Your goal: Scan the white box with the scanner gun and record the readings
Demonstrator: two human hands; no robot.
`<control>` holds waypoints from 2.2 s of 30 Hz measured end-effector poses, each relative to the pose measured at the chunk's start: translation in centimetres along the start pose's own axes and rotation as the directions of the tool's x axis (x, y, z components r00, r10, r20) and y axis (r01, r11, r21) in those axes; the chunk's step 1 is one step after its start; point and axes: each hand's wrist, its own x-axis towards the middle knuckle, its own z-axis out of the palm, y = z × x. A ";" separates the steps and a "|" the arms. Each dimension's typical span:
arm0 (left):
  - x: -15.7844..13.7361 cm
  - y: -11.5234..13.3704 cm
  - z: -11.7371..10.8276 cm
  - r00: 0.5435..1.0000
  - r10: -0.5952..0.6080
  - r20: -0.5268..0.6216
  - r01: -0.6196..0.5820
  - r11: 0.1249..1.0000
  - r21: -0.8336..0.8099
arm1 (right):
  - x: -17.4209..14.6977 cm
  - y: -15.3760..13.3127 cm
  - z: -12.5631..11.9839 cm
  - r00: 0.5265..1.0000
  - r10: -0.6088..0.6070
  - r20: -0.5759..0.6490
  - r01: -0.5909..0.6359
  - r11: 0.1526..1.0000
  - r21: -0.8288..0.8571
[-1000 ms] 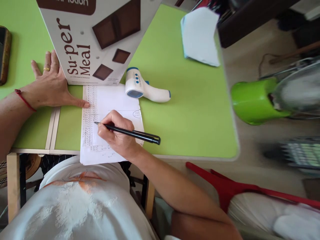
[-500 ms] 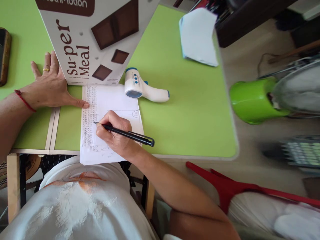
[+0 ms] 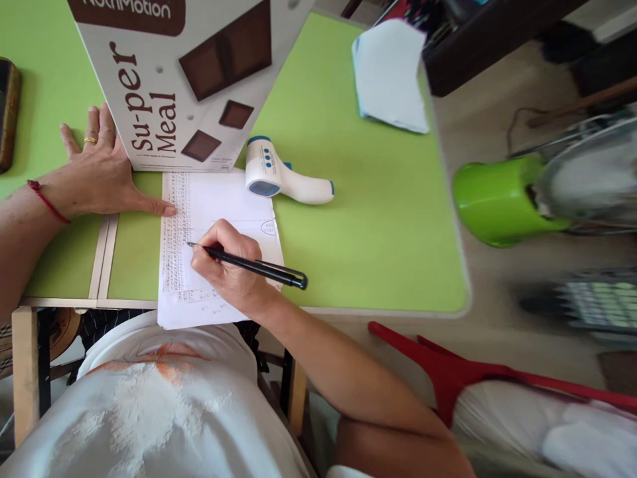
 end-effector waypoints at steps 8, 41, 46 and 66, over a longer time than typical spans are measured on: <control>0.1 0.0 0.0 1.000 0.008 0.008 -0.008 1.000 0.015 | 0.0 0.3 0.1 1.000 -0.021 0.022 0.020 1.000 0.008; 1.0 -1.7 0.8 0.983 0.136 -0.123 -0.162 0.958 -0.236 | -0.2 0.4 0.0 1.000 -0.028 0.014 0.028 0.999 -0.019; 1.5 -2.9 1.3 0.963 0.178 -0.204 -0.235 0.924 -0.302 | 0.0 0.3 0.0 0.999 -0.013 -0.032 0.013 1.000 -0.001; 1.5 -2.7 1.2 0.970 0.175 -0.171 -0.214 0.944 -0.251 | 0.0 0.2 0.0 0.999 -0.025 -0.023 0.026 1.000 0.010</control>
